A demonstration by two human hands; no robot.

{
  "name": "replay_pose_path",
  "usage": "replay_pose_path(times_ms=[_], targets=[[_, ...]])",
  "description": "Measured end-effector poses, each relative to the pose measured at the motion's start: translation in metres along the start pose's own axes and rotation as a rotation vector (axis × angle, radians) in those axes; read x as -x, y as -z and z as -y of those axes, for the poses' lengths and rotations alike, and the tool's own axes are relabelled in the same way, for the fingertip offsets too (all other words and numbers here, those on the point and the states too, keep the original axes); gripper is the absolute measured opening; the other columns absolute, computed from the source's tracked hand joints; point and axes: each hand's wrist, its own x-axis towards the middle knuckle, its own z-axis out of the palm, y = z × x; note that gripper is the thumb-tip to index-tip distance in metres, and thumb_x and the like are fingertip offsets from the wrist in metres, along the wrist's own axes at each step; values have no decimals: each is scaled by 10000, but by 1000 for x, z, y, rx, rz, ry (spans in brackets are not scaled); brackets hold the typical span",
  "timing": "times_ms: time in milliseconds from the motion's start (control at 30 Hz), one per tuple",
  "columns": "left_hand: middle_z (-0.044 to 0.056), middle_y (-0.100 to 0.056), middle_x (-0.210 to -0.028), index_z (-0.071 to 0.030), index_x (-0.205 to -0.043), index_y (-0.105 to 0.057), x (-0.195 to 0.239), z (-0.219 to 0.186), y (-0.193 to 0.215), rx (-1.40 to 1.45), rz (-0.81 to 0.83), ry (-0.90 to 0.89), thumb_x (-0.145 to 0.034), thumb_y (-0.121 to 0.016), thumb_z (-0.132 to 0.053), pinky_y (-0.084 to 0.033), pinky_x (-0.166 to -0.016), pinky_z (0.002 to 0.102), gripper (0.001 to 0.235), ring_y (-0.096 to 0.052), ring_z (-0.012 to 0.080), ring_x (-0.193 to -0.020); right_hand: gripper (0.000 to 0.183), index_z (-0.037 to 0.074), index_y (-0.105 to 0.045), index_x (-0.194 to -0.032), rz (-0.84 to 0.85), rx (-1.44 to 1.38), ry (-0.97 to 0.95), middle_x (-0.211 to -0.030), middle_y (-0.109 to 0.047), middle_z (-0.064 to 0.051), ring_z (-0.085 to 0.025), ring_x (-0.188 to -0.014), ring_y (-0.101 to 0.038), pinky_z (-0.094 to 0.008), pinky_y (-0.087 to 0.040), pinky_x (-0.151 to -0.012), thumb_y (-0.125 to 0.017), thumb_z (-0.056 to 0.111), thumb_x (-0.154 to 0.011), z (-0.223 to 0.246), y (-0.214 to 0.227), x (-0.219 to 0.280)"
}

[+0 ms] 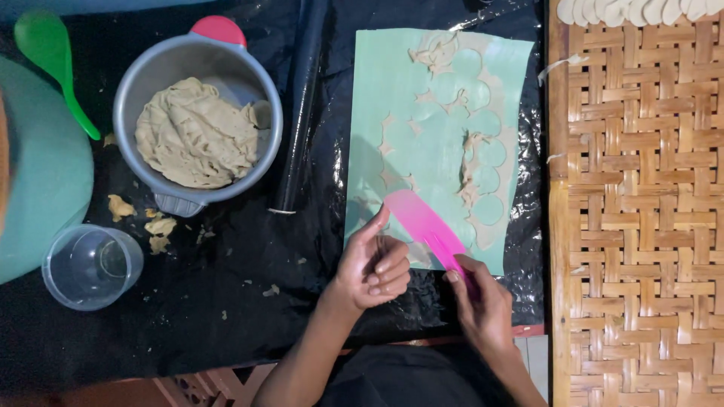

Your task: The person uses a pink plastic spatula to lift small, round dough pieces from a light green sheet and places them onto a woven bamboo tray. The person repeats this action for the entire sheet, transferring the dough pieces in rows.

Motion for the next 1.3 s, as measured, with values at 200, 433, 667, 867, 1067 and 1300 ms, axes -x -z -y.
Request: replay_pose_path(times_ms=[200,433,667,867,1067,1300], targets=[[19,-351,-424,-85,-540,-441,-9,17,2,113,209,22,-1115,-154,-703,-325,-376,249,891,-323,134,-343,258,27,-689,-1172,-86,141,249,-791,-720,-125,-133,-602,-661,-288,-524,-548,-724,124,-936,2,-6,2],[20,-368,-435,-58,-538,-447,-17,18,1,143,365,10,-1077,-106,-770,-332,-372,244,956,-341,142,-342,240,-1,-663,-1192,-154,45,128,-825,-743,-93,-95,-657,-659,-255,-535,-583,-677,104,-976,7,3,6],[27,-384,-455,-60,-539,-434,-24,21,-7,150,496,21,-1037,-75,-829,-348,-394,249,984,-376,157,-374,250,15,-677,-1192,-13,-97,-105,-787,-771,-68,-91,-661,-652,-255,-515,-583,-670,103,-958,8,0,7],[23,-366,-460,-66,-537,-418,-28,29,2,184,540,13,-1010,-71,-863,-331,-402,257,989,-378,158,-378,242,15,-659,-1174,-56,-56,-3,-836,-774,-54,-81,-703,-716,-239,-554,-620,-683,103,-949,11,-4,9],[20,-344,-463,-55,-536,-400,-32,40,-12,196,507,66,-1002,-74,-879,-317,-376,259,1001,-372,170,-361,237,25,-678,-1167,-108,33,136,-821,-729,-89,-75,-686,-695,-243,-546,-628,-694,100,-942,4,-8,13],[13,-346,-451,-66,-527,-392,-36,38,-15,223,567,10,-987,-103,-907,-302,-367,248,1001,-387,156,-351,235,23,-681,-1167,-135,-33,-24,-785,-750,-90,-99,-677,-658,-268,-545,-628,-703,116,-953,1,-2,11]])
